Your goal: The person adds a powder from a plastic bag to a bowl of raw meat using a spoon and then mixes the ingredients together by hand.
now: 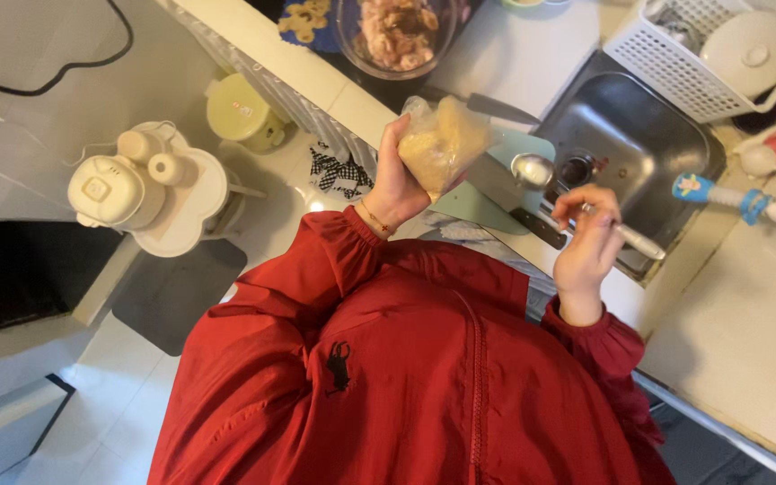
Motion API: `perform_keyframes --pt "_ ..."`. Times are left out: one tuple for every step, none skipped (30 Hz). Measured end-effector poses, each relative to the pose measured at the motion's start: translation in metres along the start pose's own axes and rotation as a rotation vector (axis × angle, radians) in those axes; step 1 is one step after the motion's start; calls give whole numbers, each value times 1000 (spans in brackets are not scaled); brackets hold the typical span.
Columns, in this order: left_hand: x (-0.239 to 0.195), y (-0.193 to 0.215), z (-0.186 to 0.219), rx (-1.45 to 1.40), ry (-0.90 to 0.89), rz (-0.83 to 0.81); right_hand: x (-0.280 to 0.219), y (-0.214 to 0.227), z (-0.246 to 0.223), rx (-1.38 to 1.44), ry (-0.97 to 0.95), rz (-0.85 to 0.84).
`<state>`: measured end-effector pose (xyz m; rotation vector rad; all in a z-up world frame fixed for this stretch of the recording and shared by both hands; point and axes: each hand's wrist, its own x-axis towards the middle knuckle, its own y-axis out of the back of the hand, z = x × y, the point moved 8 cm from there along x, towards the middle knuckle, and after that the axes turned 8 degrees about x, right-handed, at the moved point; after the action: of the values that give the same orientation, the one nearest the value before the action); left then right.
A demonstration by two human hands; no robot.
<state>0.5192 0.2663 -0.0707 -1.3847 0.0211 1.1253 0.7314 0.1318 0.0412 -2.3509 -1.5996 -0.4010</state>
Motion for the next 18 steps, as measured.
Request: perform_keyframes --pt "1 3 4 -17 -36 15 13 -15 -16 -77 34 -20" --pt "2 7 8 -32 -64 30 25 -32 -32 -157 67 -34" --pt "5 11 10 -32 -67 33 36 -48 -48 -154 66 -36" --pt "7 15 14 -37 -99 40 45 -69 -63 -245 52 -93" --pt "9 20 17 -42 -131 47 55 -89 -78 -335 39 -150" --pt "11 23 20 -38 -131 45 61 -95 -76 -335 41 -146" --pt "14 27 25 -37 -158 43 68 -103 -78 -377 95 -152" --pt "16 30 30 -38 -184 42 74 -110 -79 -421 146 -160" --pt "13 28 35 -37 -182 39 76 -119 -80 -424 147 -158" --pt "12 25 42 -46 -206 40 79 -129 -81 -433 161 -189" --pt "10 21 49 -56 -230 41 81 -140 -82 -443 175 -220" --pt "12 21 53 -58 -228 39 84 -146 -79 -446 175 -220" --pt "14 20 58 -55 -247 35 84 -156 -86 -452 303 -245" --pt "15 19 63 -49 -265 32 81 -165 -92 -456 430 -266" --pt "19 20 67 -49 -261 30 84 -172 -86 -459 429 -264" --pt "22 21 69 -43 -268 38 84 -180 -83 -485 475 -289" --pt "24 22 72 -37 -274 46 84 -188 -80 -511 521 -315" --pt "21 19 76 -35 -269 42 84 -190 -78 -518 520 -311"
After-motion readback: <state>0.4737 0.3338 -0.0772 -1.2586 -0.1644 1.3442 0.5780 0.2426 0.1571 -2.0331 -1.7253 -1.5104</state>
